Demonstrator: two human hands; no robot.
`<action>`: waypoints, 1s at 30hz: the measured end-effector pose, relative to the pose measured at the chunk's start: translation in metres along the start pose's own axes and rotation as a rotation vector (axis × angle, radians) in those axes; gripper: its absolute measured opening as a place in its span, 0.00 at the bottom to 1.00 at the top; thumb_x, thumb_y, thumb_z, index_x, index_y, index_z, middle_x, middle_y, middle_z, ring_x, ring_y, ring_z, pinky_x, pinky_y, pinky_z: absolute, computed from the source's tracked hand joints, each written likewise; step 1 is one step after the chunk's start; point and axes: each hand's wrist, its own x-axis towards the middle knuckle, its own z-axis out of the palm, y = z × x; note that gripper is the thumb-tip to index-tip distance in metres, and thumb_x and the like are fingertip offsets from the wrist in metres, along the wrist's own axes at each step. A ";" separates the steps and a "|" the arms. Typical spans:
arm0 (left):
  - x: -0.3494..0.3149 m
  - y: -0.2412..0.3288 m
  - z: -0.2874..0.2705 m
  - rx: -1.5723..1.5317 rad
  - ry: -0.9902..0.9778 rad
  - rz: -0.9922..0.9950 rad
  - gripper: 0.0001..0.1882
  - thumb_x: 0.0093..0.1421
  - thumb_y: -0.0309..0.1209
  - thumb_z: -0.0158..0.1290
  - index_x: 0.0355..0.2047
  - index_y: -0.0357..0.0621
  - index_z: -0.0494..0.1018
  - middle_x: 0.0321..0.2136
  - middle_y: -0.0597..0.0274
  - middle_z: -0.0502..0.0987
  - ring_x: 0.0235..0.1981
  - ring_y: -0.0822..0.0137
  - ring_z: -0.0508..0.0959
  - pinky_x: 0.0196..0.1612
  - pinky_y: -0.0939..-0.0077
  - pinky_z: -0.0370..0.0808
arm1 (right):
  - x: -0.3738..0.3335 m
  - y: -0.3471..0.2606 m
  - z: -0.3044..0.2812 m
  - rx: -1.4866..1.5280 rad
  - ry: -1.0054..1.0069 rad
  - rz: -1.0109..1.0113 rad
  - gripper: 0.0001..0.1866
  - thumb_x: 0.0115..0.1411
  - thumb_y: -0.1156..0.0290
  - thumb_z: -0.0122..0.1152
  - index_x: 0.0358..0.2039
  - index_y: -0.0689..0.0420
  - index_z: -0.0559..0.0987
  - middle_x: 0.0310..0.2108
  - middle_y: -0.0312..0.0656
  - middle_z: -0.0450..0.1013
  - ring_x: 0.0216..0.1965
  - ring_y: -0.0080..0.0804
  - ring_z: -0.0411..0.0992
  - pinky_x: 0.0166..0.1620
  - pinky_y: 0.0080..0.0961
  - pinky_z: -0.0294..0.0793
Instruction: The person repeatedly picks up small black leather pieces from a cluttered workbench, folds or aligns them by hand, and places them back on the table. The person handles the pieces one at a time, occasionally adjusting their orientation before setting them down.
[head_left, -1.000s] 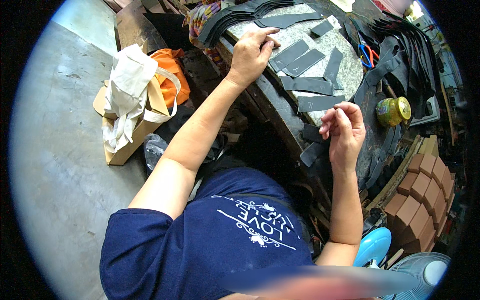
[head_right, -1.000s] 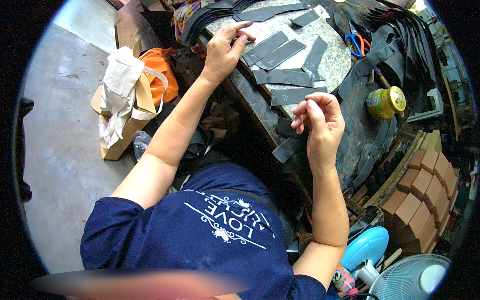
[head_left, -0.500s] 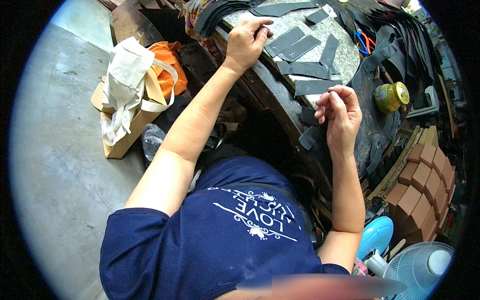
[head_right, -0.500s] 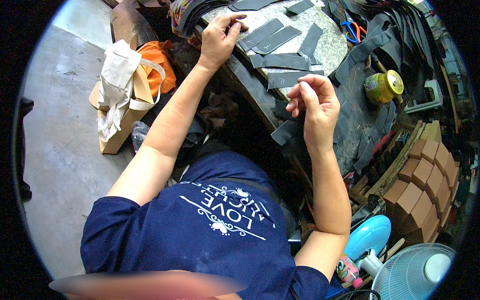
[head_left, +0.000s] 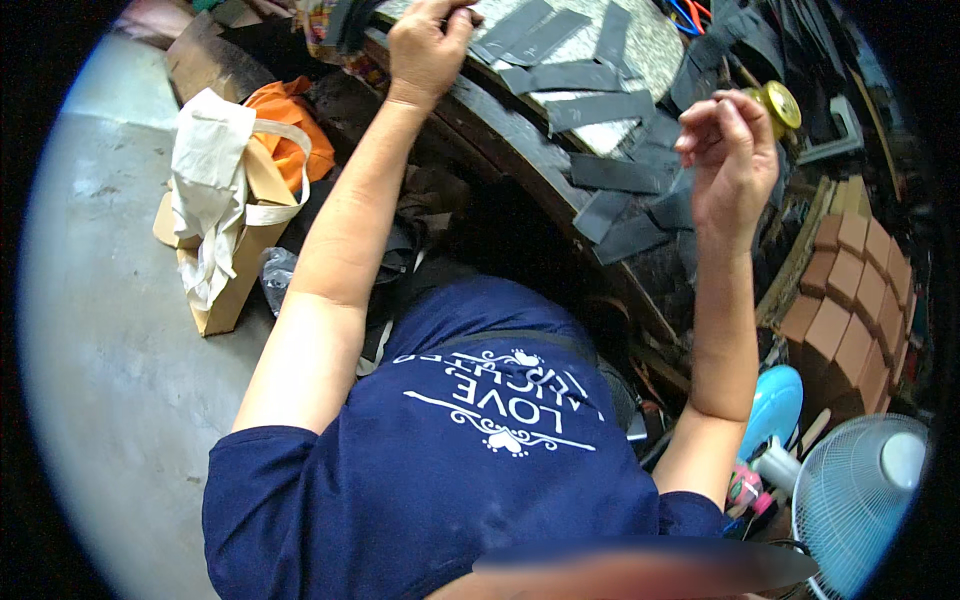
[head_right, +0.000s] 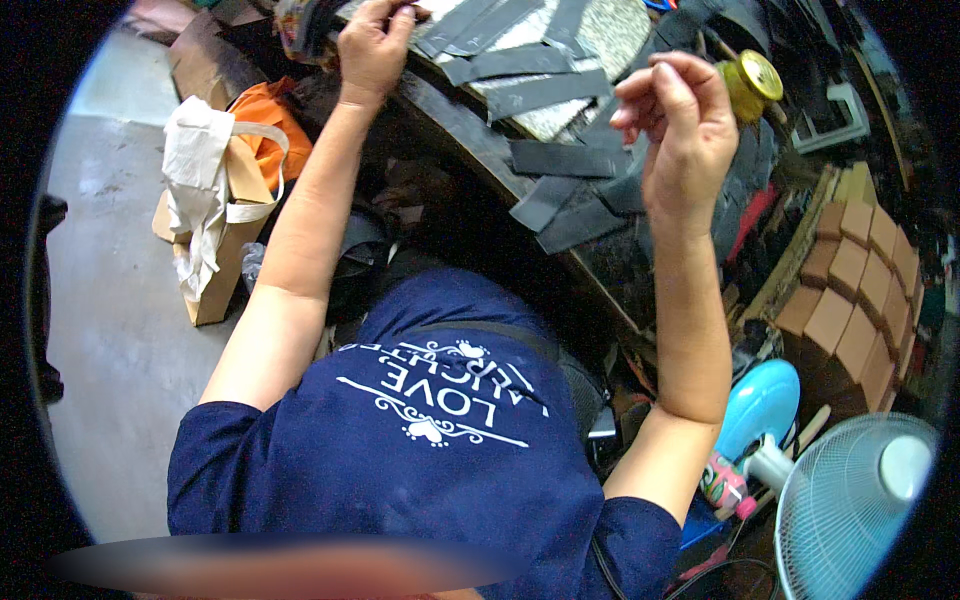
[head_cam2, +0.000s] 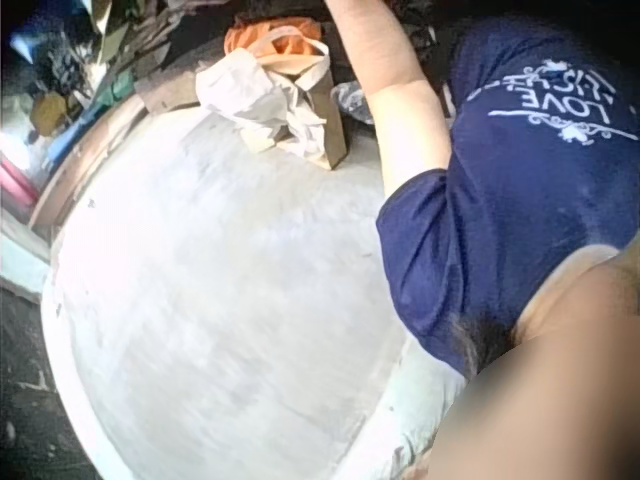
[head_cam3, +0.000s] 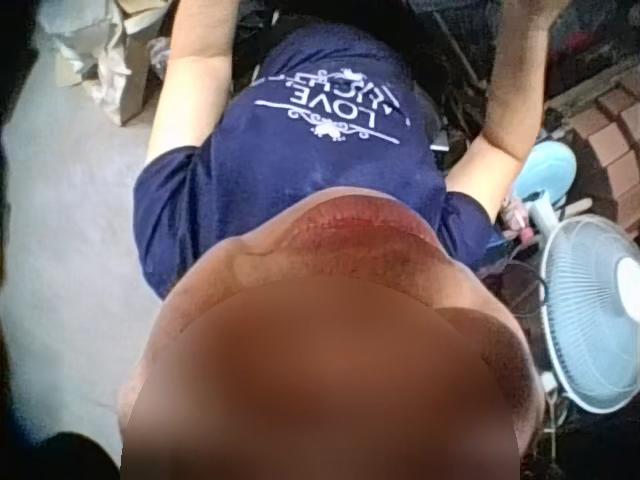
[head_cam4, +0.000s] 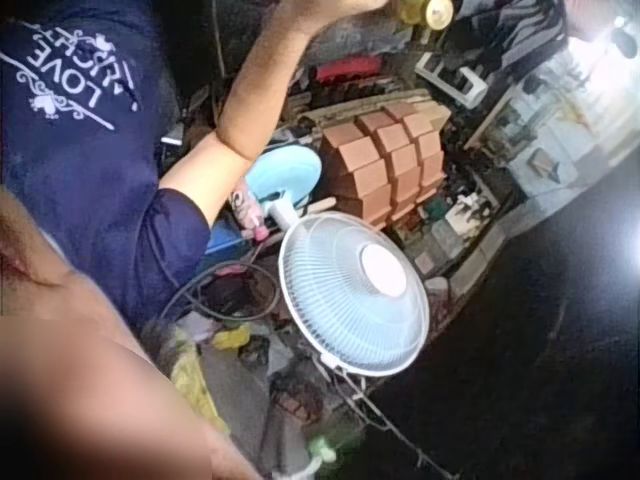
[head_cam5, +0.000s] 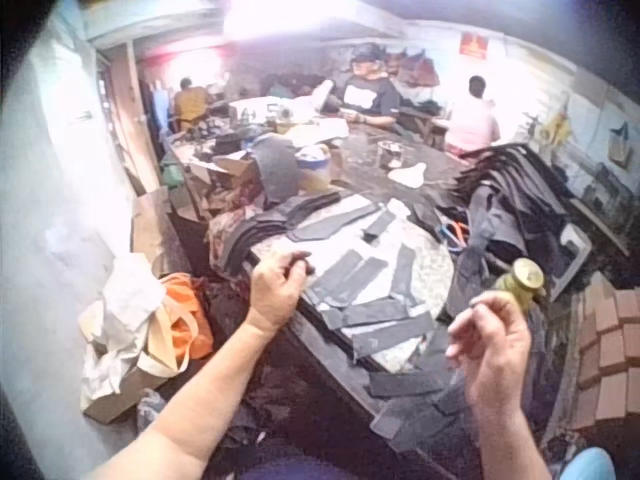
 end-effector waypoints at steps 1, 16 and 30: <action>-0.001 -0.001 0.000 0.052 -0.008 0.017 0.08 0.59 0.23 0.51 0.36 0.35 0.78 0.26 0.54 0.80 0.28 0.65 0.82 0.34 0.73 0.78 | 0.001 -0.007 -0.007 -0.052 -0.013 -0.054 0.07 0.66 0.71 0.53 0.41 0.60 0.74 0.29 0.47 0.78 0.22 0.26 0.75 0.23 0.18 0.70; 0.002 -0.013 0.001 0.104 -0.006 0.133 0.08 0.60 0.26 0.53 0.38 0.42 0.80 0.31 0.62 0.83 0.36 0.63 0.81 0.43 0.72 0.76 | -0.067 -0.055 -0.083 -1.297 -0.072 -0.103 0.07 0.57 0.73 0.62 0.36 0.59 0.80 0.35 0.40 0.77 0.37 0.33 0.75 0.41 0.26 0.73; 0.002 -0.009 0.003 0.051 -0.001 0.066 0.07 0.58 0.23 0.54 0.36 0.41 0.79 0.29 0.61 0.82 0.33 0.65 0.81 0.41 0.74 0.76 | -0.059 -0.050 -0.069 -1.528 -0.190 -0.259 0.04 0.54 0.70 0.64 0.31 0.54 0.81 0.32 0.37 0.76 0.38 0.37 0.73 0.41 0.31 0.73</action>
